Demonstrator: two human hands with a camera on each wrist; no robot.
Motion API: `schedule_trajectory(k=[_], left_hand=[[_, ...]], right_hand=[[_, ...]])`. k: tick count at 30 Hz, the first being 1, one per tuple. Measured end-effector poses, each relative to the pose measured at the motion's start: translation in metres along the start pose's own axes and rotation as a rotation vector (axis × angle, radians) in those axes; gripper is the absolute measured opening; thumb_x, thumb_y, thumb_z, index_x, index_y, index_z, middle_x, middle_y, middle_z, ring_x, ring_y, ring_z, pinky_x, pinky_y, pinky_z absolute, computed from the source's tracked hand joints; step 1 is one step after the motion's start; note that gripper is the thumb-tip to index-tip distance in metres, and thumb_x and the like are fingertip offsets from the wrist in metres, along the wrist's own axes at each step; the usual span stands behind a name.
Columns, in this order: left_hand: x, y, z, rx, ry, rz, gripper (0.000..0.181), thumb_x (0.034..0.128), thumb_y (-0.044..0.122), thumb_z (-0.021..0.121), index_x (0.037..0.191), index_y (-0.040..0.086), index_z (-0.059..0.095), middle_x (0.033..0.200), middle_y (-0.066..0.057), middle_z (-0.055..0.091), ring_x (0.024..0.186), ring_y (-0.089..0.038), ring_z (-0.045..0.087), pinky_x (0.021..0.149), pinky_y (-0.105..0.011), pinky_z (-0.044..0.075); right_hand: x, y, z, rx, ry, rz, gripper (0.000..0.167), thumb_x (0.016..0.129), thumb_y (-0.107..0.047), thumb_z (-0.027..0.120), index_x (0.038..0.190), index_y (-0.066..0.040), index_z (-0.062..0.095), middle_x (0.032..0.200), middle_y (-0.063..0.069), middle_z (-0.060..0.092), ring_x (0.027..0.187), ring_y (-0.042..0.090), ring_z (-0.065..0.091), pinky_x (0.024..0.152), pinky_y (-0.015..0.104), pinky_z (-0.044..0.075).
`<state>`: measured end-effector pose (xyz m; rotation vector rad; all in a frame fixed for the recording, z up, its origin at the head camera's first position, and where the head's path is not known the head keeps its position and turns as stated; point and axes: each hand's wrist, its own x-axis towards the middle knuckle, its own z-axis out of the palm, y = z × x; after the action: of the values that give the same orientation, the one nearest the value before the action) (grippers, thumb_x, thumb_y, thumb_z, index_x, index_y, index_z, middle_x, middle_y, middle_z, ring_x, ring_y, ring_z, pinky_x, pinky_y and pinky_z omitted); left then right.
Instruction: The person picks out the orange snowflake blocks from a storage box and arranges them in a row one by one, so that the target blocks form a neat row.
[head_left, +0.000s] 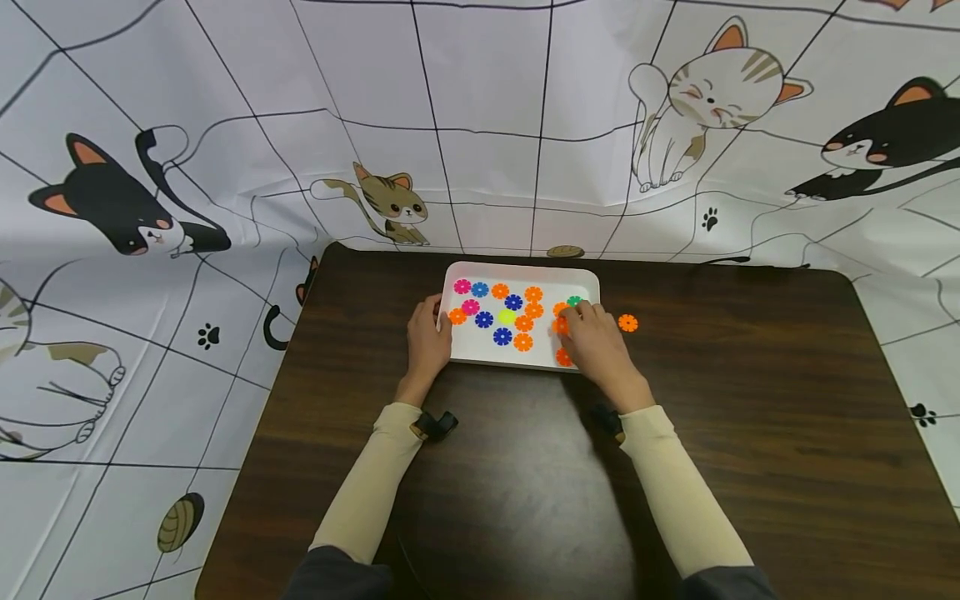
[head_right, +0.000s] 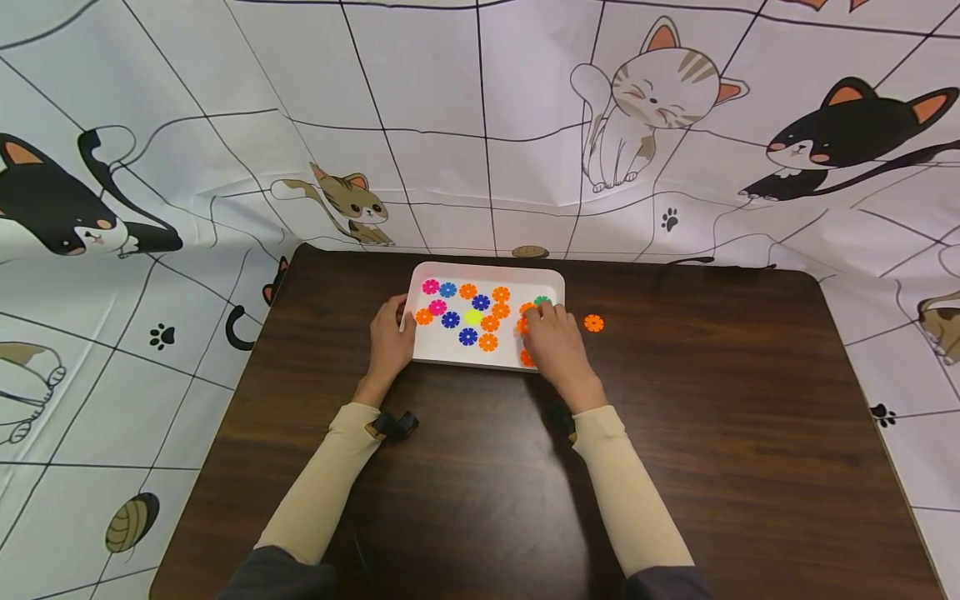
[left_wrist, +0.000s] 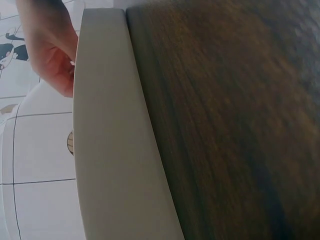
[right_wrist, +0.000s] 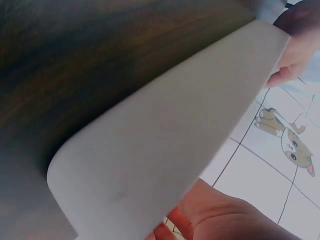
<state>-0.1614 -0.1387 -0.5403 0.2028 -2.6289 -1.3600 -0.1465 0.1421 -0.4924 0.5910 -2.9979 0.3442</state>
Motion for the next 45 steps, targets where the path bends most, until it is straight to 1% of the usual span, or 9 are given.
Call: schedule_trajectory(k=[5, 10, 17, 23, 28, 35, 40, 45], left_hand=[[0.000, -0.001, 0.000, 0.000, -0.001, 0.004, 0.036, 0.1032, 0.010, 0.053, 0.137, -0.002, 0.056, 0.122, -0.023, 0.062, 0.107, -0.037, 0.060, 0.099, -0.049, 0.053], [0.000, -0.002, 0.000, -0.002, 0.007, 0.000, 0.036, 0.1029, 0.009, 0.054, 0.137, -0.003, 0.056, 0.123, -0.023, 0.062, 0.106, -0.037, 0.059, 0.099, -0.049, 0.054], [0.000, -0.001, -0.002, -0.001, 0.004, -0.004, 0.037, 0.1029, 0.009, 0.053, 0.138, -0.003, 0.055, 0.124, -0.023, 0.061, 0.108, -0.037, 0.060, 0.101, -0.050, 0.053], [-0.001, -0.002, 0.000, 0.000, 0.002, -0.002, 0.037, 0.1028, 0.009, 0.054, 0.138, -0.003, 0.055, 0.124, -0.023, 0.061, 0.108, -0.037, 0.060, 0.101, -0.050, 0.053], [0.000, -0.003, 0.000, -0.007, 0.009, 0.014, 0.036, 0.1024, 0.008, 0.054, 0.137, -0.003, 0.056, 0.122, -0.023, 0.062, 0.106, -0.036, 0.059, 0.099, -0.049, 0.054], [0.000, -0.002, -0.001, 0.001, 0.004, 0.007, 0.037, 0.1027, 0.009, 0.053, 0.138, -0.002, 0.056, 0.121, -0.023, 0.062, 0.106, -0.036, 0.060, 0.099, -0.048, 0.054], [0.000, -0.001, -0.001, 0.003, -0.001, -0.004, 0.037, 0.1029, 0.010, 0.053, 0.138, -0.002, 0.056, 0.121, -0.023, 0.062, 0.106, -0.035, 0.060, 0.098, -0.047, 0.054], [0.000, 0.000, -0.001, -0.004, -0.003, 0.001, 0.037, 0.1029, 0.009, 0.053, 0.138, -0.001, 0.056, 0.122, -0.023, 0.062, 0.106, -0.036, 0.060, 0.098, -0.048, 0.054]], right_hand=[[-0.002, 0.007, -0.005, 0.030, 0.042, -0.002, 0.038, 0.095, -0.017, 0.072, 0.127, 0.003, 0.064, 0.116, 0.022, 0.063, 0.095, 0.038, 0.055, 0.076, 0.042, 0.045], [-0.005, 0.016, -0.012, 0.083, 0.102, -0.004, 0.035, 0.095, -0.013, 0.070, 0.126, 0.002, 0.064, 0.114, 0.022, 0.061, 0.095, 0.038, 0.054, 0.077, 0.043, 0.044], [-0.010, 0.033, -0.021, 0.128, 0.123, 0.061, 0.035, 0.096, -0.011, 0.068, 0.128, 0.003, 0.061, 0.116, 0.022, 0.058, 0.099, 0.038, 0.051, 0.081, 0.046, 0.042], [-0.020, 0.048, -0.025, 0.156, 0.146, 0.103, 0.034, 0.097, -0.009, 0.066, 0.127, 0.004, 0.062, 0.116, 0.025, 0.057, 0.099, 0.041, 0.051, 0.083, 0.050, 0.043], [-0.027, 0.061, -0.027, 0.181, 0.139, 0.153, 0.034, 0.097, -0.008, 0.065, 0.128, 0.005, 0.061, 0.119, 0.027, 0.056, 0.102, 0.044, 0.050, 0.088, 0.055, 0.044], [-0.035, 0.084, -0.025, 0.183, 0.069, 0.213, 0.036, 0.099, -0.009, 0.062, 0.131, 0.006, 0.058, 0.123, 0.029, 0.053, 0.107, 0.046, 0.048, 0.092, 0.059, 0.043], [-0.039, 0.097, -0.021, 0.180, 0.060, 0.242, 0.034, 0.100, -0.009, 0.061, 0.129, 0.008, 0.058, 0.124, 0.031, 0.053, 0.106, 0.047, 0.048, 0.092, 0.060, 0.042], [-0.041, 0.105, -0.016, 0.163, 0.042, 0.273, 0.033, 0.101, -0.011, 0.061, 0.128, 0.008, 0.059, 0.124, 0.034, 0.054, 0.106, 0.050, 0.049, 0.090, 0.062, 0.042]])
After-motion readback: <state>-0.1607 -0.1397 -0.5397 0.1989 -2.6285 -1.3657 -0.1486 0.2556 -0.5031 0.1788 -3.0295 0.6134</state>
